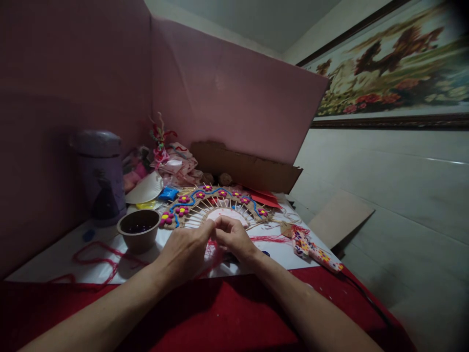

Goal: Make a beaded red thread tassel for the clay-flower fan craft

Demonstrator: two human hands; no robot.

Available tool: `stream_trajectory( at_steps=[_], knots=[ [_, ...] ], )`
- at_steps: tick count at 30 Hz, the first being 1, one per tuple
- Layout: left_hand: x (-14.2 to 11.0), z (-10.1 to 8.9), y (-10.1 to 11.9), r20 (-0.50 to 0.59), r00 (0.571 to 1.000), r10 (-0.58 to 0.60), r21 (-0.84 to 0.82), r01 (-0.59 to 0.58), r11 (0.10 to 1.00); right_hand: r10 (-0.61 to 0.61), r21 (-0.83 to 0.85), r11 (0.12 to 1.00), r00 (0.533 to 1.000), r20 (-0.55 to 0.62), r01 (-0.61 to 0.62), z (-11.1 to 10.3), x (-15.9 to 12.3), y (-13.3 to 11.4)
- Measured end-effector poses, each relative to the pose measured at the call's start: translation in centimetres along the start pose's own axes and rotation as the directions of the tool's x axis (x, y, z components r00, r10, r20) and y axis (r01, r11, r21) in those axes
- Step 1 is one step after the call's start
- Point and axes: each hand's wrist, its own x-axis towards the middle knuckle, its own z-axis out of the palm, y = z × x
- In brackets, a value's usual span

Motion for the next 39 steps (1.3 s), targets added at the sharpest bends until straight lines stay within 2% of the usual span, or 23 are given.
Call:
stream_trajectory(
  at_steps=[3, 5, 8, 11, 20, 27, 35, 39],
  knots=[
    [0.02, -0.13, 0.13, 0.012, 0.999, -0.034, -0.014, 0.034, 0.999, -0.033, 0.020, 0.999, 0.999, -0.007, 0.033, -0.13, 0.02, -0.05],
    [0.12, -0.28, 0.17, -0.023, 0.997, -0.073, -0.168, 0.068, 0.983, -0.046, 0.028, 0.999, 0.999, -0.011, 0.046, -0.24, 0.05, -0.07],
    [0.43, -0.53, 0.13, -0.050, 0.986, -0.161, -0.470, 0.119, 0.875, -0.042, 0.021, 0.999, 0.999, -0.016, 0.042, -0.33, 0.09, -0.11],
    [0.74, -0.51, -0.06, -0.025, 0.971, -0.238, -0.588, 0.178, 0.789, -0.085, -0.029, 0.996, 0.996, -0.017, 0.085, -0.38, 0.19, -0.06],
    [0.60, 0.36, -0.67, -0.066, 0.976, -0.210, -0.406, 0.166, 0.899, -0.200, -0.232, 0.952, 0.980, 0.019, 0.198, -0.60, 0.34, 0.49],
    [0.77, 0.20, -0.54, -0.058, 0.976, -0.209, -0.448, 0.162, 0.879, -0.226, -0.227, 0.950, 0.974, -0.016, 0.216, -0.44, 0.20, 0.09],
    [0.90, 0.07, -0.56, -0.072, 0.965, -0.254, -0.456, 0.194, 0.869, -0.219, -0.209, 0.954, 0.976, 0.014, 0.217, -0.55, 0.31, 0.23],
    [0.84, -0.03, -0.77, -0.164, 0.945, -0.282, -0.507, 0.164, 0.846, -0.218, -0.204, 0.959, 0.973, -0.074, 0.199, -0.69, 0.48, 0.21]
  ],
)
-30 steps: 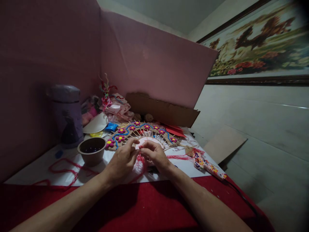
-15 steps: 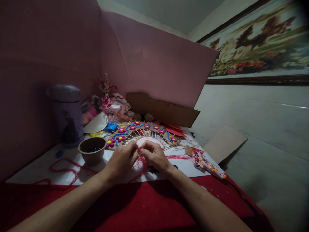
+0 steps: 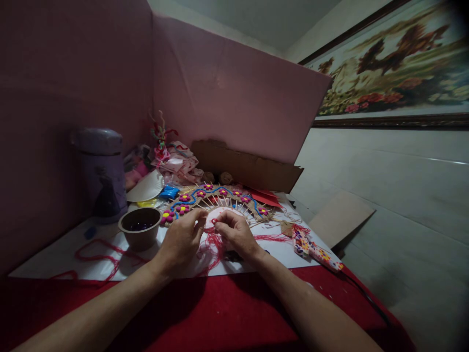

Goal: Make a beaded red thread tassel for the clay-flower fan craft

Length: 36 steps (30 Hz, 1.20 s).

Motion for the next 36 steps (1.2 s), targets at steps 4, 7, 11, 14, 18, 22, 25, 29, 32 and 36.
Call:
stream_trajectory(
  at_steps=[4, 7, 11, 14, 18, 22, 25, 29, 32, 36],
  knots=[
    [-0.1, -0.3, 0.4, -0.107, 0.994, 0.033, -0.011, -0.035, 0.999, 0.022, 0.008, 1.000, 0.998, -0.066, -0.022, -0.2, 0.1, 0.1],
    [0.0, -0.2, 0.8, 0.068, 0.997, -0.032, -0.173, 0.043, 0.984, 0.007, 0.031, 0.999, 0.996, -0.088, -0.004, -0.2, 0.1, 0.2],
    [0.1, 0.4, 0.7, 0.355, 0.904, -0.237, -0.448, 0.387, 0.806, -0.035, 0.039, 0.998, 0.994, -0.102, 0.039, 0.0, -0.2, -0.1],
    [0.1, 0.7, 0.4, 0.435, 0.827, -0.358, -0.623, 0.563, 0.543, -0.084, 0.045, 0.995, 0.994, -0.066, 0.087, 0.2, -0.5, -0.5],
    [0.2, 0.3, 0.5, 0.444, 0.781, -0.439, -0.765, 0.586, 0.267, -0.089, 0.061, 0.994, 0.996, -0.003, 0.089, 0.4, -0.7, -0.7],
    [0.4, 0.0, 0.6, 0.456, 0.782, -0.426, -0.811, 0.562, 0.163, -0.064, 0.060, 0.996, 0.996, 0.063, 0.060, 0.5, -0.7, -0.6],
    [0.4, 0.0, 0.5, 0.471, 0.769, -0.432, -0.807, 0.573, 0.142, -0.046, 0.042, 0.998, 0.995, 0.086, 0.043, 0.6, -0.7, -0.7],
    [0.5, -0.2, 0.5, 0.459, 0.763, -0.456, -0.801, 0.577, 0.159, -0.022, -0.003, 1.000, 0.994, 0.112, 0.022, 0.5, -0.8, -0.6],
    [0.5, -0.4, 0.7, 0.453, 0.766, -0.457, -0.803, 0.573, 0.165, -0.014, -0.026, 0.999, 0.990, 0.140, 0.018, 0.4, -0.8, -0.4],
    [0.7, -0.6, 0.8, 0.454, 0.760, -0.465, -0.811, 0.569, 0.138, 0.000, -0.033, 0.999, 0.986, 0.165, 0.005, 0.4, -0.9, -0.5]
  ],
)
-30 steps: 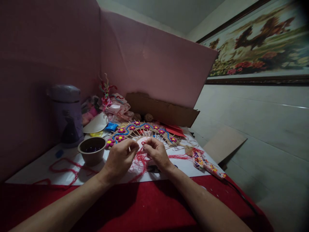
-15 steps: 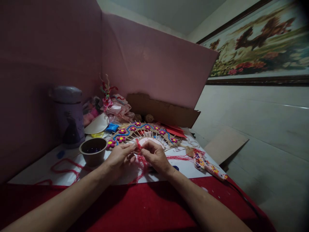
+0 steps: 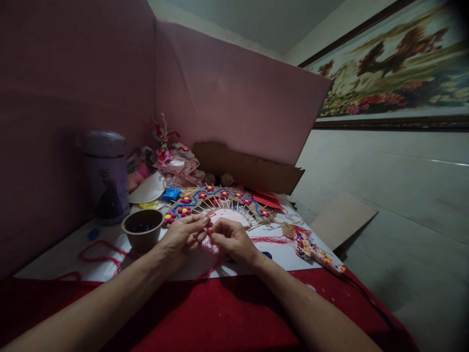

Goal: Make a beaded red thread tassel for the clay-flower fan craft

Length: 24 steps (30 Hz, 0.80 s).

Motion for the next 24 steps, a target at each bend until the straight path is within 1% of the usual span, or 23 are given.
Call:
stream_trajectory(
  at_steps=[8, 11, 14, 17, 20, 22, 24],
  knots=[
    [0.1, -0.1, 0.3, -0.018, 1.000, -0.004, -0.087, 0.002, 0.996, 0.025, 0.050, 0.998, 1.000, -0.013, -0.025, 0.1, 0.0, -0.2],
    [0.2, -0.4, 0.3, -0.013, 1.000, 0.002, -0.111, -0.004, 0.994, 0.052, 0.102, 0.994, 0.999, -0.014, -0.051, 0.0, 0.1, -0.2],
    [0.3, -0.6, 0.4, -0.029, 1.000, 0.006, -0.118, -0.010, 0.993, 0.125, 0.249, 0.961, 0.992, 0.005, -0.122, -0.3, 0.3, -0.3],
    [0.3, -0.6, 0.5, -0.042, 0.999, 0.002, -0.118, -0.007, 0.993, 0.204, 0.423, 0.886, 0.979, 0.017, -0.192, -0.8, 0.5, -0.6],
    [0.3, -0.4, 0.5, -0.100, 0.995, 0.004, -0.081, -0.012, 0.997, 0.258, 0.491, 0.844, 0.966, -0.018, -0.216, -1.3, 0.6, -0.9],
    [0.3, -0.3, 0.5, -0.172, 0.985, 0.019, -0.034, -0.025, 0.999, 0.279, 0.502, 0.841, 0.957, -0.079, -0.204, -1.4, 0.7, -0.8],
    [0.2, -0.3, 0.4, -0.258, 0.966, 0.034, 0.019, -0.030, 0.999, 0.280, 0.498, 0.850, 0.947, -0.154, -0.170, -1.4, 0.9, -0.5]
  ],
)
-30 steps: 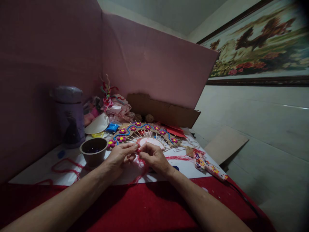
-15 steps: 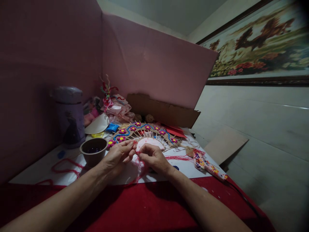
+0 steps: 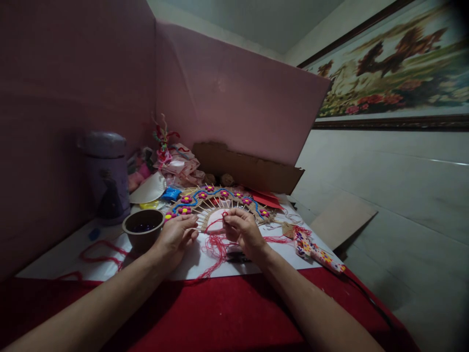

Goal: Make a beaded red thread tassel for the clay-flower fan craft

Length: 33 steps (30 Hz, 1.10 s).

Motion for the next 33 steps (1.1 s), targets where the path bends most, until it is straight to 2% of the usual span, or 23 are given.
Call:
stream_trajectory(
  at_steps=[2, 3, 4, 6, 8, 9, 12, 19, 27, 33],
  knots=[
    [0.0, 0.0, -0.2, -0.067, 0.998, 0.014, 0.050, -0.010, 0.999, -0.052, -0.029, 0.998, 0.997, -0.052, 0.051, -0.1, 0.2, 0.3],
    [-0.1, -0.1, -0.3, -0.062, 0.998, 0.017, 0.071, -0.012, 0.997, -0.083, -0.059, 0.995, 0.994, -0.068, 0.079, -0.1, 0.2, 0.4],
    [-0.1, -0.1, -0.5, -0.021, 1.000, 0.007, 0.087, -0.005, 0.996, -0.118, -0.099, 0.989, 0.990, -0.080, 0.110, -0.1, 0.3, 0.6],
    [-0.1, 0.0, -0.9, 0.134, 0.989, -0.061, 0.100, 0.048, 0.994, -0.200, -0.198, 0.963, 0.977, -0.079, 0.181, 0.0, 0.2, 0.8],
    [-0.2, 0.1, -1.5, 0.265, 0.952, -0.152, 0.098, 0.131, 0.987, -0.284, -0.289, 0.920, 0.958, -0.028, 0.264, 0.2, -0.1, 0.9],
    [-0.2, 0.1, -1.7, 0.288, 0.940, -0.181, 0.081, 0.164, 0.983, -0.314, -0.319, 0.898, 0.949, 0.017, 0.303, 0.3, -0.3, 0.9],
    [-0.1, 0.2, -1.9, 0.261, 0.951, -0.164, -0.021, 0.175, 0.984, -0.336, -0.360, 0.857, 0.930, 0.151, 0.368, 0.6, -0.8, 1.1],
    [-0.4, 0.0, -0.8, 0.317, 0.947, -0.060, -0.071, 0.087, 0.994, -0.271, -0.400, 0.852, 0.938, 0.214, 0.337, 0.6, -0.8, 1.5],
    [-0.7, 0.4, -0.3, 0.257, 0.966, -0.021, -0.135, 0.057, 0.989, -0.222, -0.389, 0.872, 0.948, 0.230, 0.298, 0.7, -0.8, 1.4],
    [-0.7, 0.4, -0.1, 0.272, 0.962, 0.003, -0.140, 0.036, 0.990, -0.193, -0.347, 0.902, 0.958, 0.212, 0.258, 0.7, -0.7, 1.4]
  ],
)
